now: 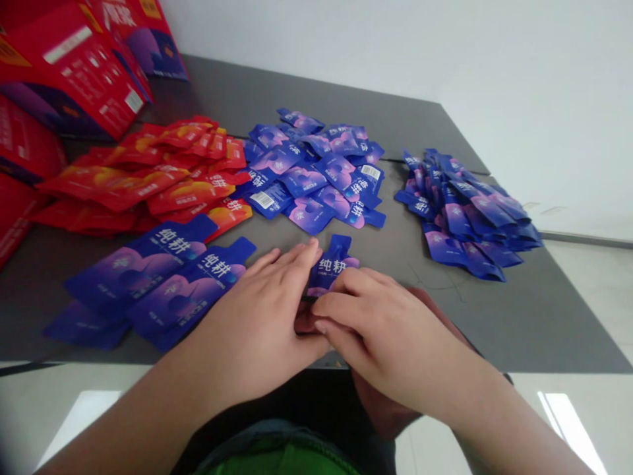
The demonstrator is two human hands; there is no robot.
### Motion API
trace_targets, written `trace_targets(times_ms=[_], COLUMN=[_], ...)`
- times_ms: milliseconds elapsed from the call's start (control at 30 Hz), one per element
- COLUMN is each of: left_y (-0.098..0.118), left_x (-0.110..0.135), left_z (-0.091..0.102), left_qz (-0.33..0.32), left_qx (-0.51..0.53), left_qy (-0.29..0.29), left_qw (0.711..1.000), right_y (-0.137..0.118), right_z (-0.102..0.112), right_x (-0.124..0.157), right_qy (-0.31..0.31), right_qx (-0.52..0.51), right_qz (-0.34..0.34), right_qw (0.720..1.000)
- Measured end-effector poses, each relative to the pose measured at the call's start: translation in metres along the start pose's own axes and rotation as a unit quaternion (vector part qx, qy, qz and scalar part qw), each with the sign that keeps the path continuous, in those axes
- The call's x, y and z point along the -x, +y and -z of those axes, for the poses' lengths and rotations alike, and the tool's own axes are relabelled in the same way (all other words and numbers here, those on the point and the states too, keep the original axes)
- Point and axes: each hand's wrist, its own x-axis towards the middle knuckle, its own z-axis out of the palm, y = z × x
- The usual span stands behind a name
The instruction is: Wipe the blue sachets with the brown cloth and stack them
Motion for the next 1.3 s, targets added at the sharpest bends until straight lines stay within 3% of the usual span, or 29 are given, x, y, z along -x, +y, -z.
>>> trace_targets(times_ms=[267,467,600,667,767,867,1100,1300], left_y=[0.002,0.002,0.001,0.001,0.001,0.0,-0.001,-0.002], left_x=[0.0,0.001,0.001,0.001,0.001,0.0,-0.001,0.0], left_z=[-0.002,0.0,0.001,0.0,0.0,-0.001,0.001,0.002], left_qz=[0.017,0.003,-0.004,-0.002,-0.001,-0.005,-0.006,-0.013], left_qx=[-0.018,-0.042,-0.039,-0.035,-0.023,-0.008,-0.008,-0.032], left_qy=[-0.002,-0.015,-0.02,-0.02,-0.026,-0.026,-0.026,-0.034], left_qw=[1.0,0.999,0.999,0.999,0.999,1.0,1.0,0.999], right_y=[0.013,0.037,0.031,0.021,0.007,0.004,0.015,0.03], right_z=[0.0,0.004,0.011,0.015,0.015,0.009,0.007,0.006], right_x=[-0.014,-0.024,-0.014,-0.005,0.006,0.008,-0.013,-0.022], right_qy=[0.017,0.082,0.15,0.131,0.014,-0.032,-0.013,0.05], right_qx=[0.027,0.115,0.112,0.04,-0.067,-0.061,0.023,0.092], right_qz=[-0.041,-0.132,-0.144,-0.108,-0.029,-0.007,-0.057,-0.121], right_qw=[0.999,0.981,0.972,0.985,0.997,0.998,0.998,0.987])
